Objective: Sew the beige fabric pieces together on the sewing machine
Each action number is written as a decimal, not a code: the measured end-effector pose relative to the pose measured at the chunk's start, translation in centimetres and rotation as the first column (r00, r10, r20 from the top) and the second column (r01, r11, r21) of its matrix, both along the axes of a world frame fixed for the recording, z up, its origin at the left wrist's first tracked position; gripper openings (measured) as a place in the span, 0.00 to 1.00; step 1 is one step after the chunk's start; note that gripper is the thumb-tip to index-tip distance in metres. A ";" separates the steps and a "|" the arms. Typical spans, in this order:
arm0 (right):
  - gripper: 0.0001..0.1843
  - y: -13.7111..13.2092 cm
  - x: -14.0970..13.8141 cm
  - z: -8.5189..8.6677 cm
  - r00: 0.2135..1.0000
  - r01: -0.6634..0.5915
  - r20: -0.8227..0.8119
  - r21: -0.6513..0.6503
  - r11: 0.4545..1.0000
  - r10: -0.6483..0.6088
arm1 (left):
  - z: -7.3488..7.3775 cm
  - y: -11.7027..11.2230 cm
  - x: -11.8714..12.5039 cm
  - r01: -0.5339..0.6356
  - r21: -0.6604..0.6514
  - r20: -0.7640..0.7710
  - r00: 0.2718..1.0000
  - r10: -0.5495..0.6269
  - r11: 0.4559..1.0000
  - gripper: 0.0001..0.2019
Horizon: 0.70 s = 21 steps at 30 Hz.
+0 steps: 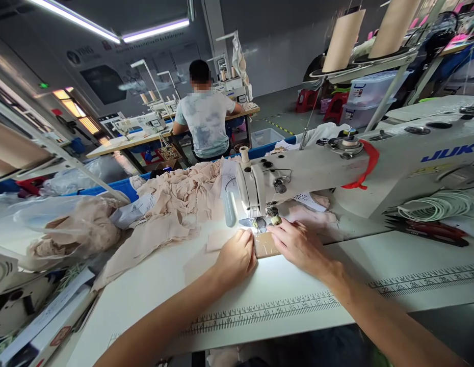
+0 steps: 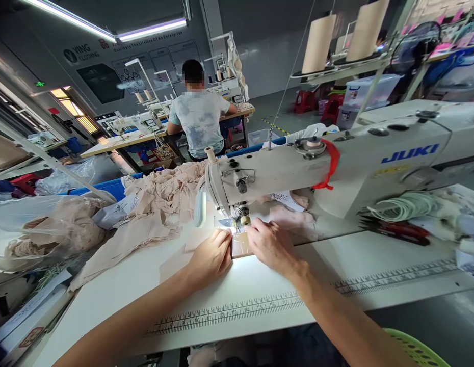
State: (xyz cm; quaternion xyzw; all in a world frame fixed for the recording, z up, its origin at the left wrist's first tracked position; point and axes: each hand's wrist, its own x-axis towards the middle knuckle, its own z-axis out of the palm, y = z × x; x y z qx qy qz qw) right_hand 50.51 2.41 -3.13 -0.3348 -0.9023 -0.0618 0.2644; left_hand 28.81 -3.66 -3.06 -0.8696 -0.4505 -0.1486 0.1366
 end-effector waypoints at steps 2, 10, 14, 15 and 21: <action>0.16 0.1 0.1 -0.2 1.000 -0.001 -0.018 0.001 1.000 0.001 | -0.3 0.4 0.1 -0.008 0.007 0.000 1.000 0.008 1.000 0.10; 0.16 0.1 0.2 0.0 1.000 -0.024 -0.019 -0.024 0.999 0.023 | -0.8 1.0 0.5 -0.021 0.001 -0.014 1.000 0.021 1.000 0.11; 0.17 -0.1 0.2 -0.2 0.999 -0.020 -0.034 -0.049 0.999 0.018 | -1.0 1.1 0.5 -0.017 0.000 0.008 1.000 0.017 1.000 0.11; 0.17 -0.1 0.1 -0.3 0.999 -0.014 -0.049 -0.061 0.998 0.011 | -1.0 1.1 0.5 -0.012 0.007 0.016 1.000 0.012 1.000 0.11; 0.14 1.1 -0.6 -0.1 0.973 0.053 -0.203 -0.268 0.962 -0.110 | -1.2 1.3 0.2 0.022 0.058 0.045 0.999 -0.025 0.998 0.09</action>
